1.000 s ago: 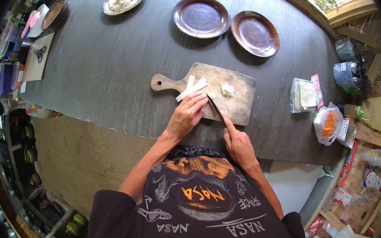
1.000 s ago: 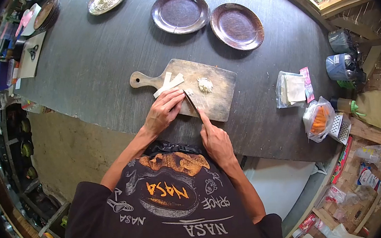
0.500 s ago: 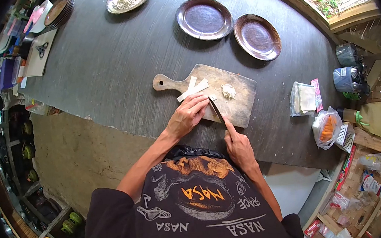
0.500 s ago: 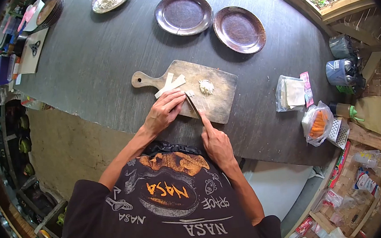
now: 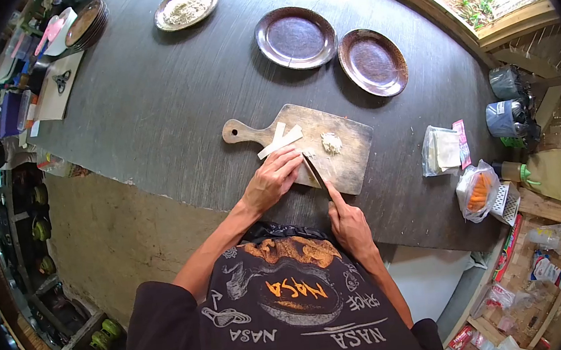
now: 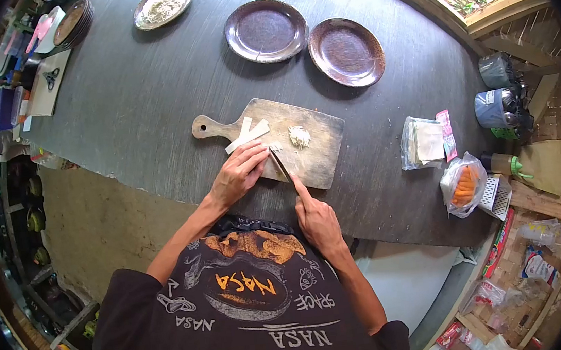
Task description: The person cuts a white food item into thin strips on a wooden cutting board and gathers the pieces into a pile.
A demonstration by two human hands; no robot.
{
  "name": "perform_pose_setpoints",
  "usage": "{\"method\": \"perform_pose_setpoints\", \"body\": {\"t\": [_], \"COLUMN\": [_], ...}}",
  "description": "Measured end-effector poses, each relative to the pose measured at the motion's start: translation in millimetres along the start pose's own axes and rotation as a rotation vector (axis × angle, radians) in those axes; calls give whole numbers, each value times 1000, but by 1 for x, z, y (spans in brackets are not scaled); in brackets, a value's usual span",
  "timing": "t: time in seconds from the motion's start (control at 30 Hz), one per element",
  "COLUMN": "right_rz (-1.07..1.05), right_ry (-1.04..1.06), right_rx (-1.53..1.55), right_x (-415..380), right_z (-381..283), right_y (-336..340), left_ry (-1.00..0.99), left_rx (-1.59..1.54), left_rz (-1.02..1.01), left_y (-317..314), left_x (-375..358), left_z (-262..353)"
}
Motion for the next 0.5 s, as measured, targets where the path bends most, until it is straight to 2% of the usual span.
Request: {"method": "perform_pose_setpoints", "body": {"t": [0.27, 0.5], "right_rz": [97, 36], "right_ry": [71, 15], "right_rx": [-75, -86], "right_x": [7, -4], "right_z": [-7, -4], "right_y": [-3, 3], "left_ry": [12, 2], "left_rx": [-23, -25], "left_rz": [25, 31], "left_y": [2, 1], "left_x": [2, 3], "left_z": [4, 2]}}
Point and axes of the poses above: each hand's wrist, its own x-axis towards the middle knuckle, its own y-axis out of the back of the hand, z = x × y, the point moved 4 cm from there along x, towards the middle knuckle, and after that the axes turned 6 degrees about -x, right-handed, at the moved point
